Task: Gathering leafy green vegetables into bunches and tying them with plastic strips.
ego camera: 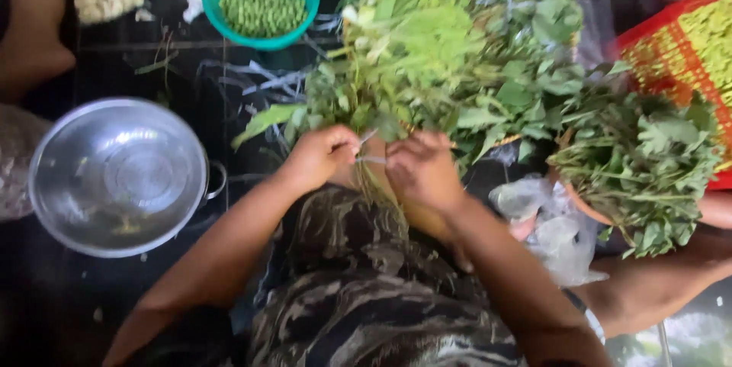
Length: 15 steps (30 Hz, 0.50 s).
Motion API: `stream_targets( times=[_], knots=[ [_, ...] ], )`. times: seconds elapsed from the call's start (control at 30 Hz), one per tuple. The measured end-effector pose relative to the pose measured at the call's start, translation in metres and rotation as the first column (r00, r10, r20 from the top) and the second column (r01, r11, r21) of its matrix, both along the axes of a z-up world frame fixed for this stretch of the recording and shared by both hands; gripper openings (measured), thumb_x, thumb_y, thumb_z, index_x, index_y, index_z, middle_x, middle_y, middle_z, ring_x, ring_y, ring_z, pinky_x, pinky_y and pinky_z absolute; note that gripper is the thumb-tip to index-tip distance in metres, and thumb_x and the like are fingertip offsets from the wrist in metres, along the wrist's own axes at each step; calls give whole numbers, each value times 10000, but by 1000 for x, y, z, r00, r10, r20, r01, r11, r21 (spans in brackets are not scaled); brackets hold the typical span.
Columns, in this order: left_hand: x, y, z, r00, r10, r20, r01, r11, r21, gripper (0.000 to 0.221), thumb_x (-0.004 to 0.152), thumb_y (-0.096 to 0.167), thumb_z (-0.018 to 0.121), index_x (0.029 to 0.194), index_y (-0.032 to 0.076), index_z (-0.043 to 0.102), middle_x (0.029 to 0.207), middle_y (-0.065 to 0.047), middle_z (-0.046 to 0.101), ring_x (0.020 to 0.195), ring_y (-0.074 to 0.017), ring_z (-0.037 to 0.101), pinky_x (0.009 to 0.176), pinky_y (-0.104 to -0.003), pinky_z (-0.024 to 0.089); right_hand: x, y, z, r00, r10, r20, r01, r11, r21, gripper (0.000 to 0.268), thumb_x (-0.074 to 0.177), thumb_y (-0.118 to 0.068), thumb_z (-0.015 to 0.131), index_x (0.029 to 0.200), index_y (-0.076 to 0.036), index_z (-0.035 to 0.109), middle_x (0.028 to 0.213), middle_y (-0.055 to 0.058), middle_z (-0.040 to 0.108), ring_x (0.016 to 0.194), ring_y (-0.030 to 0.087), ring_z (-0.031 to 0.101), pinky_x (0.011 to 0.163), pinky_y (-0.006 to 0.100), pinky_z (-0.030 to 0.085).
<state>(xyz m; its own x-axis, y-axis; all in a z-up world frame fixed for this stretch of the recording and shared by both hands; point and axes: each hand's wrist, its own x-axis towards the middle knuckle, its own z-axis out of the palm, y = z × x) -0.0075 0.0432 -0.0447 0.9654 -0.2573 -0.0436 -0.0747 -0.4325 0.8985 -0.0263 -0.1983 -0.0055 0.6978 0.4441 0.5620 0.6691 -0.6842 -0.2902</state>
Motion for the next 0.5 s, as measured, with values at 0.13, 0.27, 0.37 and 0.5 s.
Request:
stream_targets(
  times=[0.13, 0.27, 0.37, 0.5],
  knots=[
    [0, -4, 2, 978, -171, 121, 135, 956, 259, 195, 872, 313, 790, 1022, 197, 744, 875, -113, 763, 901, -368, 744, 805, -475, 586, 9, 5, 29, 972, 201, -123, -188, 976, 109, 52, 878, -157, 741, 861, -187, 702, 803, 13, 702, 751, 313, 654, 683, 474, 488],
    [6, -10, -8, 936, -231, 267, 69, 862, 502, 163, 889, 454, 758, 913, 293, 759, 797, -78, 676, 797, -352, 728, 704, -448, 586, 17, 26, 28, 938, 116, -326, -58, 981, 183, 80, 860, -169, 801, 919, -158, 748, 780, 105, 713, 722, 342, 707, 653, 483, 549],
    [1, -10, 14, 970, -132, 204, 66, 951, 302, 145, 840, 337, 789, 933, 228, 771, 761, -129, 707, 850, -376, 722, 738, -475, 587, 23, 29, 12, 780, 242, -577, 103, 860, 500, 166, 885, -56, 735, 1044, -96, 763, 891, 108, 763, 819, 235, 762, 724, 371, 612],
    [0, -8, 3, 997, -23, 75, 17, 997, 72, 68, 873, 209, 752, 904, 153, 773, 733, -96, 754, 819, -324, 748, 732, -407, 586, 21, 31, 4, 826, 218, -519, 6, 919, 395, 196, 833, -63, 784, 1021, -116, 772, 873, 81, 764, 802, 291, 768, 665, 425, 600]
  ],
)
